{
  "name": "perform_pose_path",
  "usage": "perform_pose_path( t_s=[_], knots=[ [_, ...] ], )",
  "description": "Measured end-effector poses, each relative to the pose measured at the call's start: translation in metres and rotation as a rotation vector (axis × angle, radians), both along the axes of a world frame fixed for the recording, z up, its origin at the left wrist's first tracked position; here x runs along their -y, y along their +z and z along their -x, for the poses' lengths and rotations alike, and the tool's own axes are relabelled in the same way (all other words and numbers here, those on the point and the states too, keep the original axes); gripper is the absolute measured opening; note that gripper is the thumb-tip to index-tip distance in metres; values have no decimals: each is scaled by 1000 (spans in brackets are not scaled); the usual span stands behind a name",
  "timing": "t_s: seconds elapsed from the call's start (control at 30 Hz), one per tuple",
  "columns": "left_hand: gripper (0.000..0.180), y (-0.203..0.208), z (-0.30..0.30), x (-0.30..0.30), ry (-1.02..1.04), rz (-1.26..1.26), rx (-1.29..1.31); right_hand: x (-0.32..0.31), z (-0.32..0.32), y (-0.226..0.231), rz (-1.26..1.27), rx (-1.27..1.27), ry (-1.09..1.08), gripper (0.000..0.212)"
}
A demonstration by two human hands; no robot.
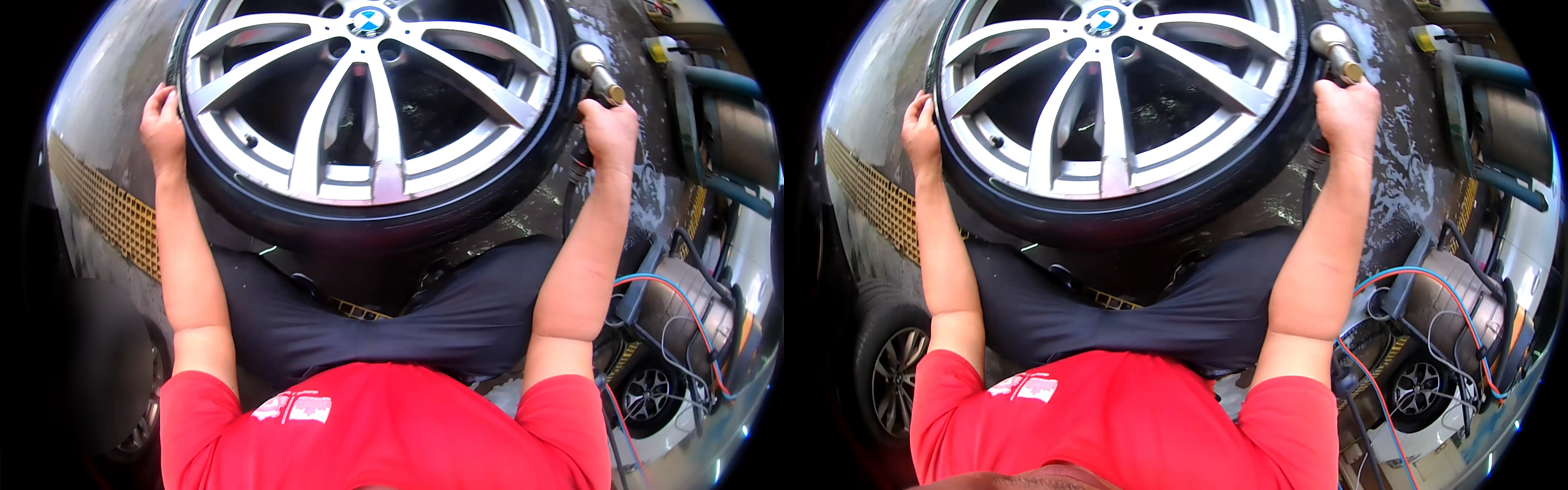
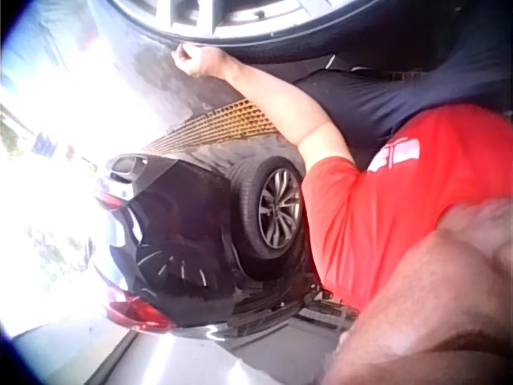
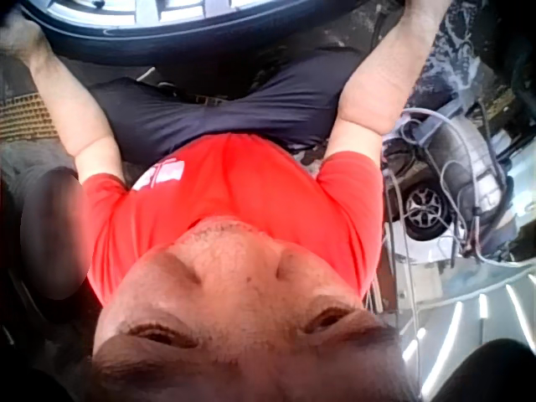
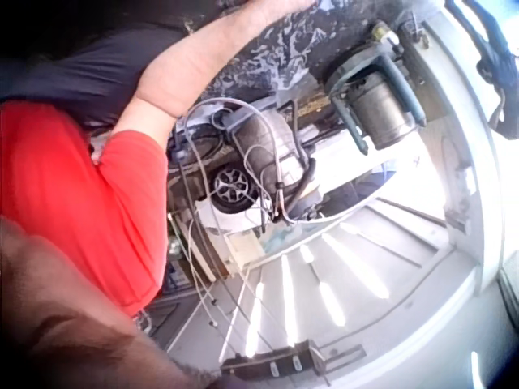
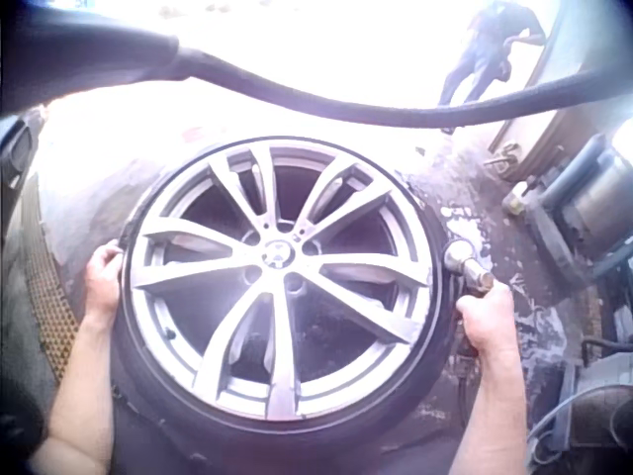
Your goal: The person uses a high-pressure water spray nozzle to clean a detached car tire and wheel. They systematically rinse the tire tread, sidewall, and the multi-spoke alloy rim, rotating the tire to access different sections. The person also uses their hand to wipe the rim surface while spraying.
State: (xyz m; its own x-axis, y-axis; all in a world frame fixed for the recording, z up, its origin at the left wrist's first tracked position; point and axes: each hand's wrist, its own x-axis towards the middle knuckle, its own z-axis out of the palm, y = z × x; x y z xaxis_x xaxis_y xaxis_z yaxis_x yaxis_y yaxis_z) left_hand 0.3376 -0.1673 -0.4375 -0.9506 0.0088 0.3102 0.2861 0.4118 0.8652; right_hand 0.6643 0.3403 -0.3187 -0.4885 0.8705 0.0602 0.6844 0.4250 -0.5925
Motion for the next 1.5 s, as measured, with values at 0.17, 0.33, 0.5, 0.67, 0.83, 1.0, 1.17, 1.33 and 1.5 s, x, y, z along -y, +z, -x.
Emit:
perform_pose_path(
  t_s=[0.17, 0.33, 0.5, 0.67, 0.83, 1.0, 1.17, 1.33, 1.5],
  knots=[
    [20, 6, -6, -1, 40, 122, -73, -12, -2, -10, 56, -46, 65, 25],
    [19, 3, -6, -12, 57, 156, -118, -20, -7, -10, 0, 20, 22, 23],
    [18, 7, -13, -14, 71, 202, -147, -20, -7, -11, -3, 32, 27, 24],
    [17, 10, -16, -17, 84, 221, -187, -20, -8, -11, 57, 0, 49, 24],
    [16, 15, -22, -23, 108, 229, -175, -17, -7, -9, 36, 11, 27, 25],
    [14, 21, -27, -27, 103, 204, -161, -24, -8, -14, 52, -7, 29, 23],
    [14, 20, -27, -27, 109, 217, -144, -21, -8, -13, 76, -20, 45, 21],
    [13, 21, -28, -26, 112, 217, -152, -17, -7, -13, 41, -27, 46, 22],
    [14, 21, -27, -27, 100, 228, -159, -20, -8, -13, 48, -7, 49, 23]
  ],
)
